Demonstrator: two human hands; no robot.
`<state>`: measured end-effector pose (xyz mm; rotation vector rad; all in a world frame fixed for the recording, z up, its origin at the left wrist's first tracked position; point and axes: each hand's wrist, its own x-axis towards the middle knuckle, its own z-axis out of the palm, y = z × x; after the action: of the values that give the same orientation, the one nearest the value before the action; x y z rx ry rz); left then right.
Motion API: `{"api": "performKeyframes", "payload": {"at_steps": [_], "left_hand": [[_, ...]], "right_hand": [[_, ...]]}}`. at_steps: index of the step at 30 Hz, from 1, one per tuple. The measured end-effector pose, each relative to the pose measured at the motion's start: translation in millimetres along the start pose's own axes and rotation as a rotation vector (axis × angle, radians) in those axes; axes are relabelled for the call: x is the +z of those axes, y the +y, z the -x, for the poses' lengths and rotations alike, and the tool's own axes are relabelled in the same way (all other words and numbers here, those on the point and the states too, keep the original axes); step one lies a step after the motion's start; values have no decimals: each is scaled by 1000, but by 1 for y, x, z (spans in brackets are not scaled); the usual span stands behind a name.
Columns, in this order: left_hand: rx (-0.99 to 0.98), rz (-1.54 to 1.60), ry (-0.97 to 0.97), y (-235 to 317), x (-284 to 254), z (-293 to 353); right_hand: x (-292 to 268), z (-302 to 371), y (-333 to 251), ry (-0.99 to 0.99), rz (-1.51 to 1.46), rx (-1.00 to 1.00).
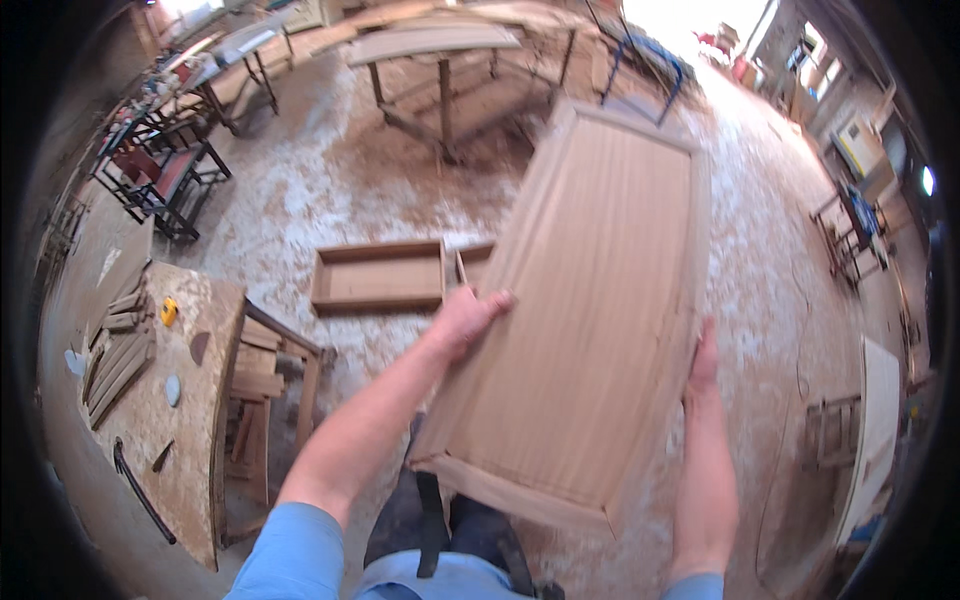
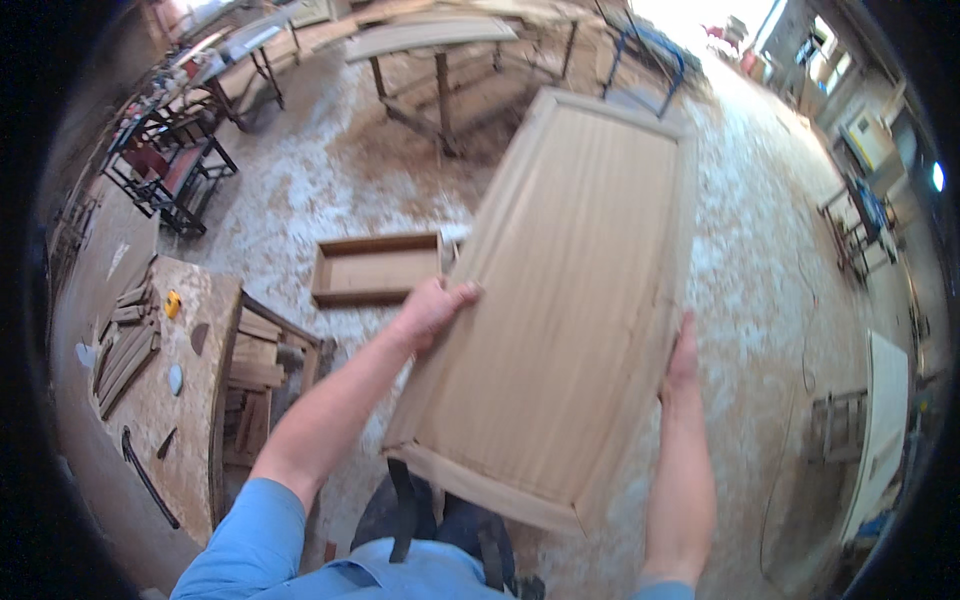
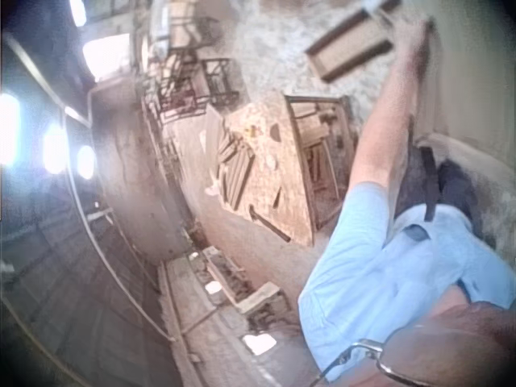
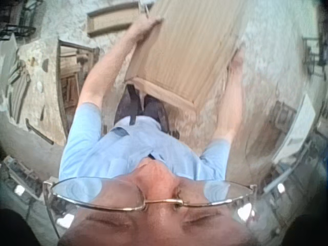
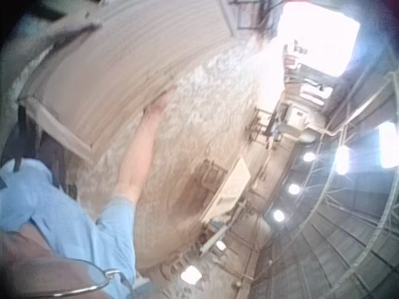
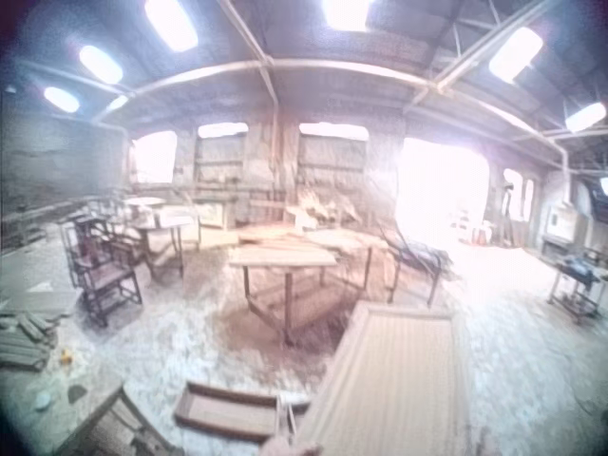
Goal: The person assembles wooden frame components by hammering joints, handling a finished wooden door, and applying adhesive with a brush to the grooves of wooden slats before joining them together.
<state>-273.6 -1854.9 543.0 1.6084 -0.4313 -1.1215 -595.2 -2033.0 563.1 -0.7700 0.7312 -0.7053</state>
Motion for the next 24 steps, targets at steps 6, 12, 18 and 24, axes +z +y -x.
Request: {"api": "performKeyframes", "payload": {"at_steps": [6,12,18,24], "left_hand": [[-30,-133,-26,5,-6,-33],[-259,-242,42,-75,-69,-58],[-466,-378,67,-137,-113,-82],[-573,-337,40,-148,-122,-113]], "right_hand": [[-13,50,33,163,169,246],[39,34,128,264,161,458],[70,4,173,423,270,778],[85,-23,174,429,388,740]]}}
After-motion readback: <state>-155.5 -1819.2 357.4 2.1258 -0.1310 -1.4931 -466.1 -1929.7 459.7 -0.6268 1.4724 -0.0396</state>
